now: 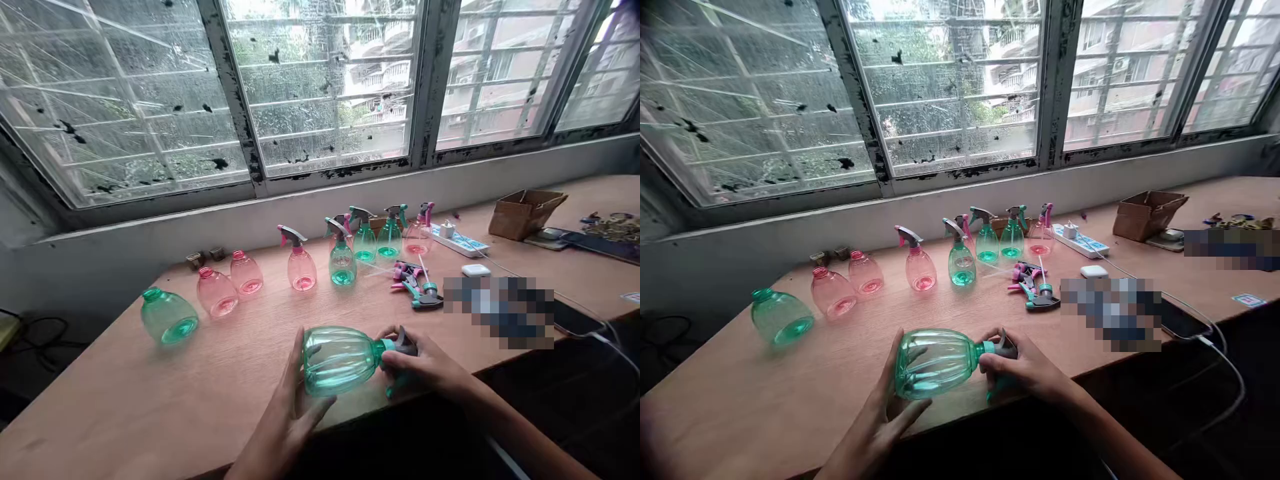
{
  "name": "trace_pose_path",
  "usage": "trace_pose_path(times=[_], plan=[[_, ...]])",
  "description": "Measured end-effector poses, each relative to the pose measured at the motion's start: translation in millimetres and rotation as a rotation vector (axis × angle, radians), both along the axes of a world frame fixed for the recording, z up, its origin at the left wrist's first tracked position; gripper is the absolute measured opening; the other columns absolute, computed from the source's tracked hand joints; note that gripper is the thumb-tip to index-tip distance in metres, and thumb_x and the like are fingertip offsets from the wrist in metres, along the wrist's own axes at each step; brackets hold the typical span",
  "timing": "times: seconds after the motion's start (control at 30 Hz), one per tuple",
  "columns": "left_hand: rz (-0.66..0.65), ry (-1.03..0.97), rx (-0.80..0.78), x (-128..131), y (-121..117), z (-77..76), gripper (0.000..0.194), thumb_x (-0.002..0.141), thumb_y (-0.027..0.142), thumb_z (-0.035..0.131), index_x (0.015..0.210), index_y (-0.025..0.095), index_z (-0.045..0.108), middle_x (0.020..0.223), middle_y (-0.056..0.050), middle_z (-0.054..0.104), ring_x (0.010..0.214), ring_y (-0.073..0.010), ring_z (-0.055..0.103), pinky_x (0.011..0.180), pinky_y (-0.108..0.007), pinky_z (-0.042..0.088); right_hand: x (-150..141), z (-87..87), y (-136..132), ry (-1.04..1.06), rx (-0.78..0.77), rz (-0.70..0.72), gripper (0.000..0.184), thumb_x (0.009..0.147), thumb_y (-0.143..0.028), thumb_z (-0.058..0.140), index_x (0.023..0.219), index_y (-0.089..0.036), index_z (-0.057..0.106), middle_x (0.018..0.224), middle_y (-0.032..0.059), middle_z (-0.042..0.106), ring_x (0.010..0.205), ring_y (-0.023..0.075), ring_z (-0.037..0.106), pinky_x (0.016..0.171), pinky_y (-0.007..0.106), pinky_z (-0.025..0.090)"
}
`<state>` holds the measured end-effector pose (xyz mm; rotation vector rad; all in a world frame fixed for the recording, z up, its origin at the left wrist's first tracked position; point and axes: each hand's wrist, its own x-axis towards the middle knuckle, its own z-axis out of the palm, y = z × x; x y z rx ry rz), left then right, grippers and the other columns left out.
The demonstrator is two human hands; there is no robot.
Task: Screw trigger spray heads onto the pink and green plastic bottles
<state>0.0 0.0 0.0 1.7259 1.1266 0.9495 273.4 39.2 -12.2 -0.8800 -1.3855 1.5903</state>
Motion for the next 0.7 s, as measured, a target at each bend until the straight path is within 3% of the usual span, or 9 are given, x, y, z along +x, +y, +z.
trace_pose_path(times=[0.17, 0.37, 0.53, 0.6, 0.7], plan=[[-0.007, 0.025, -0.042, -1.6, -2.8, 6.4, 0.096, 0.092, 0.035, 0.065, 0.157, 0.036, -0.005, 0.164, -0.005, 0.028, 0.150, -0.0292, 0.026, 0.124, -0.050, 0.013, -1.3, -2.1, 2.2, -0.010, 0.013, -0.004, 0.036, 0.082, -0.039, 0.078, 0.104, -0.016, 0.060, 0.074, -0.0017, 0.070, 0.064, 0.0151, 0.068, 0.063, 0.028, 0.058], [0.038, 0.006, -0.061, -1.4, -1.9, 7.1, 0.090, 0.088, 0.036, 0.070, 0.158, 0.028, 0.013, 0.164, -0.008, 0.025, 0.151, -0.0313, 0.022, 0.125, -0.048, 0.014, -1.1, -6.2, 4.4, 0.027, 0.011, 0.023, 0.035, 0.084, -0.037, 0.077, 0.106, -0.016, 0.059, 0.073, -0.0023, 0.070, 0.064, 0.0155, 0.068, 0.065, 0.030, 0.059], [-0.022, -0.048, -0.050, 1.8, -2.0, 8.4, 0.092, 0.091, 0.033, 0.066, 0.157, 0.034, 0.003, 0.157, -0.008, 0.040, 0.142, -0.0295, 0.041, 0.121, -0.047, 0.029, -1.5, -6.6, 4.2, 0.040, 0.016, 0.023, 0.036, 0.083, -0.037, 0.078, 0.106, -0.016, 0.058, 0.072, -0.0022, 0.070, 0.063, 0.0157, 0.069, 0.063, 0.031, 0.059], [-0.033, -0.034, -0.050, 1.2, -2.5, 8.9, 0.097, 0.090, 0.032, 0.068, 0.157, 0.034, -0.002, 0.158, -0.007, 0.040, 0.144, -0.0296, 0.038, 0.122, -0.047, 0.026, -1.2, -6.6, 3.2, 0.037, 0.023, 0.019, 0.036, 0.083, -0.036, 0.078, 0.105, -0.016, 0.058, 0.072, -0.0021, 0.070, 0.063, 0.0158, 0.069, 0.063, 0.031, 0.059], [-0.022, -0.024, -0.066, -1.6, -1.8, 7.5, 0.105, 0.086, 0.033, 0.073, 0.158, 0.031, -0.003, 0.164, -0.007, 0.028, 0.150, -0.0305, 0.025, 0.125, -0.048, 0.015, -0.3, -7.4, 2.6, 0.029, 0.029, 0.021, 0.035, 0.083, -0.035, 0.078, 0.105, -0.016, 0.058, 0.072, -0.0022, 0.070, 0.062, 0.0156, 0.069, 0.063, 0.030, 0.059]])
